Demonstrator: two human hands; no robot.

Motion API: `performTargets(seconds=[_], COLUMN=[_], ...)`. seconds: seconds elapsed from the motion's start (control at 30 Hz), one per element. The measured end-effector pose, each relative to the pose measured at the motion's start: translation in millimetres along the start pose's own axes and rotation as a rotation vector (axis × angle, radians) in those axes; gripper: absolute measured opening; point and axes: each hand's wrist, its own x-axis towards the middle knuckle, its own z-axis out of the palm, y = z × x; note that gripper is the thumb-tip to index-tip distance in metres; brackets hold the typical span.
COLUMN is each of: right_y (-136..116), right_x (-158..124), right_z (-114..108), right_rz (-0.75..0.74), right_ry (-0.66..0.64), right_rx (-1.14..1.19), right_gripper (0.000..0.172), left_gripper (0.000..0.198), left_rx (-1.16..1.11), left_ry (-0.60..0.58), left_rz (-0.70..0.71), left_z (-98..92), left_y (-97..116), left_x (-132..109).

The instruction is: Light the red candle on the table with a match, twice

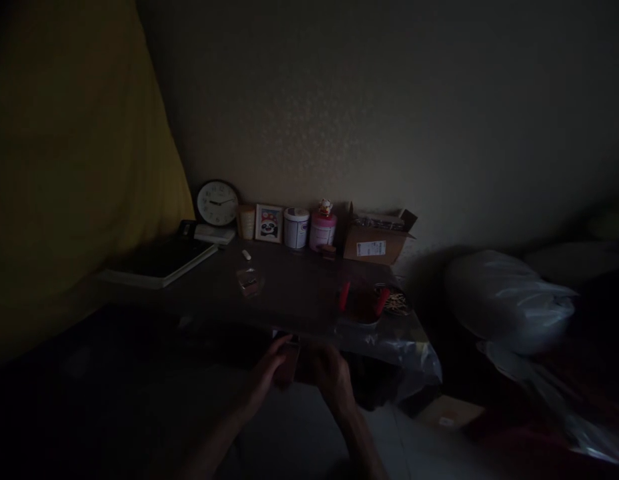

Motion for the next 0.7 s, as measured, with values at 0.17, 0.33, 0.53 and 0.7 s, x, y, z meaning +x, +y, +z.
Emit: performTargets(seconds=[0.17, 0.33, 0.53, 0.7], right_y=[-2, -3, -20, -28], right_x=[-1, -2, -4, -5], right_z=[1, 2, -1, 3], right_rz=[0.015, 0.003, -0.087, -0.109], right_ry=[-0.028, -0.043, -0.099, -0.155], right_rx=[0.028, -0.011, -0.001, 0.029], right_gripper=[0.02, 0.018, 0.022, 0.04], left_gripper=[0.06, 0.061, 0.06, 0.057], left_rx=[0.022, 0.013, -0.006, -0.016], left_ry=[-0.014, -0.031, -0.022, 0.012], left_rz=[0.02, 0.039, 0.045, 0.03], left_z=[-1.7, -4.0, -5.9, -9.7], left_y=[-4, -9, -9, -11], left_x=[3, 4, 6, 10])
